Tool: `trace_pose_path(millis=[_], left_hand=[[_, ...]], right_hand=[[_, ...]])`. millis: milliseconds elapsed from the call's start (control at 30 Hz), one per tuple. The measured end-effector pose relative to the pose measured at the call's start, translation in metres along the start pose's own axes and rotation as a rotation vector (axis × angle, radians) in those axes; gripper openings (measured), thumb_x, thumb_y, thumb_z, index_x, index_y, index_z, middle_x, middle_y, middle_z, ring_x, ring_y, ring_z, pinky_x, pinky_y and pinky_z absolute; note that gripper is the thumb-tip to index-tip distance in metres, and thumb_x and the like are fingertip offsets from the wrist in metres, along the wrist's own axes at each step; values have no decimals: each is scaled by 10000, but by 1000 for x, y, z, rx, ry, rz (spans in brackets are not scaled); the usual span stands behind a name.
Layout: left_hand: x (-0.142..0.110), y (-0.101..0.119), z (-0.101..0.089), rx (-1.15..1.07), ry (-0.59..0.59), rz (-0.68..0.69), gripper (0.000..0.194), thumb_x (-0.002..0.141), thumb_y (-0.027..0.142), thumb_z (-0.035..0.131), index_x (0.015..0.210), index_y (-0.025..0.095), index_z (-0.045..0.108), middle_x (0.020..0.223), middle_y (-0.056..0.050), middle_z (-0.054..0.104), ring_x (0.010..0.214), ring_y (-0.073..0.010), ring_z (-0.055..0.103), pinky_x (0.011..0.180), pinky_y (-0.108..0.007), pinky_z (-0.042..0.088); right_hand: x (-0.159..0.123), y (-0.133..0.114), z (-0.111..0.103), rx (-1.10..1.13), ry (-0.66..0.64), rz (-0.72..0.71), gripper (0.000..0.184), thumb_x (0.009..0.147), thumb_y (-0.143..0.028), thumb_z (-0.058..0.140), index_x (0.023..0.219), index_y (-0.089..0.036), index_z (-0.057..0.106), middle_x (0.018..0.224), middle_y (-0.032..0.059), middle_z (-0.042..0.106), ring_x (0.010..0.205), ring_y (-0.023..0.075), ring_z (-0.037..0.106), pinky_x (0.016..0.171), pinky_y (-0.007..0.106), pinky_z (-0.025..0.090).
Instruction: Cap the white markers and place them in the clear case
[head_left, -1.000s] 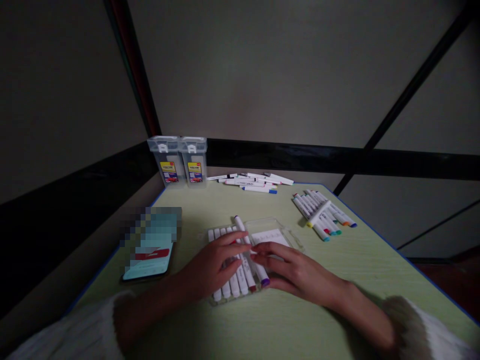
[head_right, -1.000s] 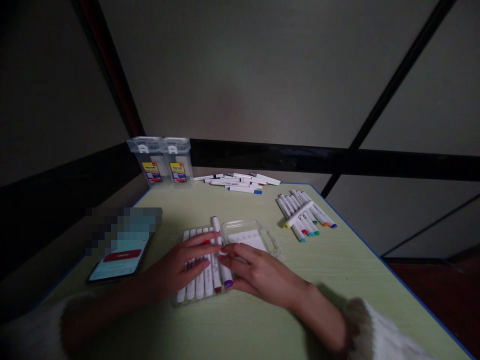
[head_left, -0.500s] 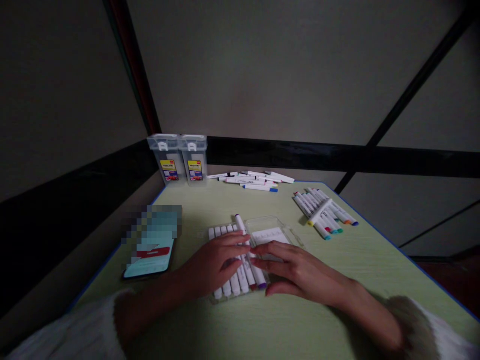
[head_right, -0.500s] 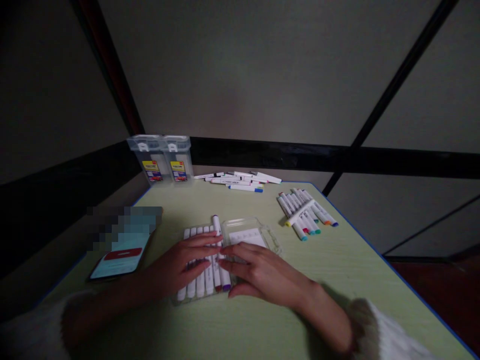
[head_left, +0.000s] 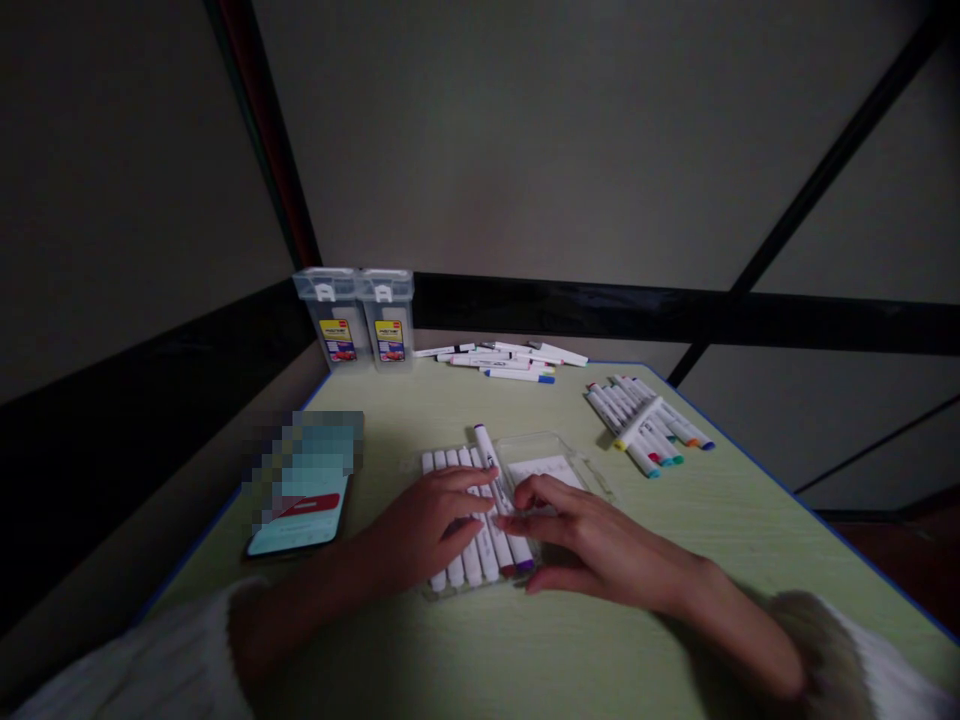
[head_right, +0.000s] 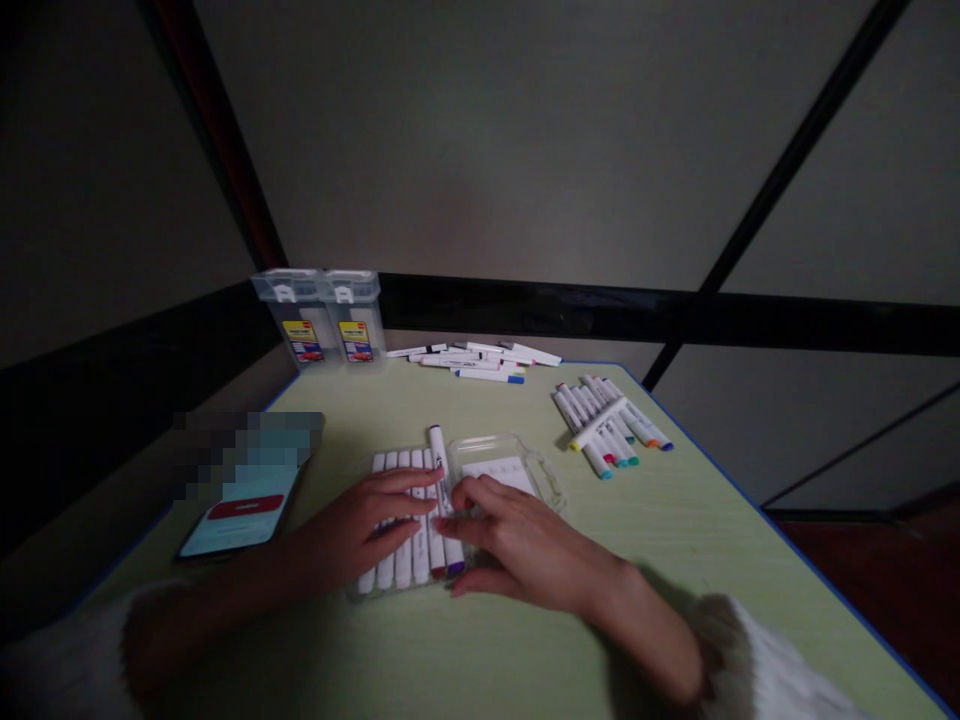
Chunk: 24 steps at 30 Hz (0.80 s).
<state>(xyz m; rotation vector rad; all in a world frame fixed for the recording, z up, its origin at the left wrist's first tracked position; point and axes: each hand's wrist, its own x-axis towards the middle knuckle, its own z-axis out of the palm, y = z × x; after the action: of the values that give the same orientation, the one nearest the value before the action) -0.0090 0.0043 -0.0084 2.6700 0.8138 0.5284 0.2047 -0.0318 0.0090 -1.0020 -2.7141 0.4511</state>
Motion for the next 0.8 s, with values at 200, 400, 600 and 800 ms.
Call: trace_pose_path(millis=[200, 400, 600, 800], left_hand=[[-1, 0, 1, 28, 6, 20, 257, 795, 146, 486, 1017, 147, 615, 1237, -110, 523, 1140, -180, 456, 945, -361, 380], [-2, -1, 1, 54, -4, 26, 248, 803, 161, 477, 1013, 151, 608, 1246, -100, 514, 1140, -181, 451, 953, -350, 374], [-4, 0, 2, 84, 7, -39, 277, 808, 189, 469, 1068, 136, 548, 1271, -120, 462, 1141, -196, 438, 953, -342, 374], [-4, 0, 2, 98, 10, -40, 264, 807, 172, 457, 1058, 151, 536, 1268, -119, 439, 1133, -212, 437, 942, -355, 379]], right_hand=[[0, 4, 4, 52, 17, -21, 461, 762, -425, 523, 1145, -166, 532, 981, 89, 491, 903, 192, 471, 773, 319, 430], [0, 4, 5, -46, -11, -34, 485, 792, -436, 471, 1196, -169, 486, 951, 93, 499, 880, 197, 464, 757, 326, 423], [2, 0, 4, -144, -46, -70, 464, 831, -446, 385, 1222, -207, 458, 873, 79, 494, 812, 193, 451, 697, 320, 416], [2, 1, 4, -128, -17, -72, 420, 818, -457, 408, 1099, -170, 530, 885, 77, 512, 834, 190, 449, 731, 320, 394]])
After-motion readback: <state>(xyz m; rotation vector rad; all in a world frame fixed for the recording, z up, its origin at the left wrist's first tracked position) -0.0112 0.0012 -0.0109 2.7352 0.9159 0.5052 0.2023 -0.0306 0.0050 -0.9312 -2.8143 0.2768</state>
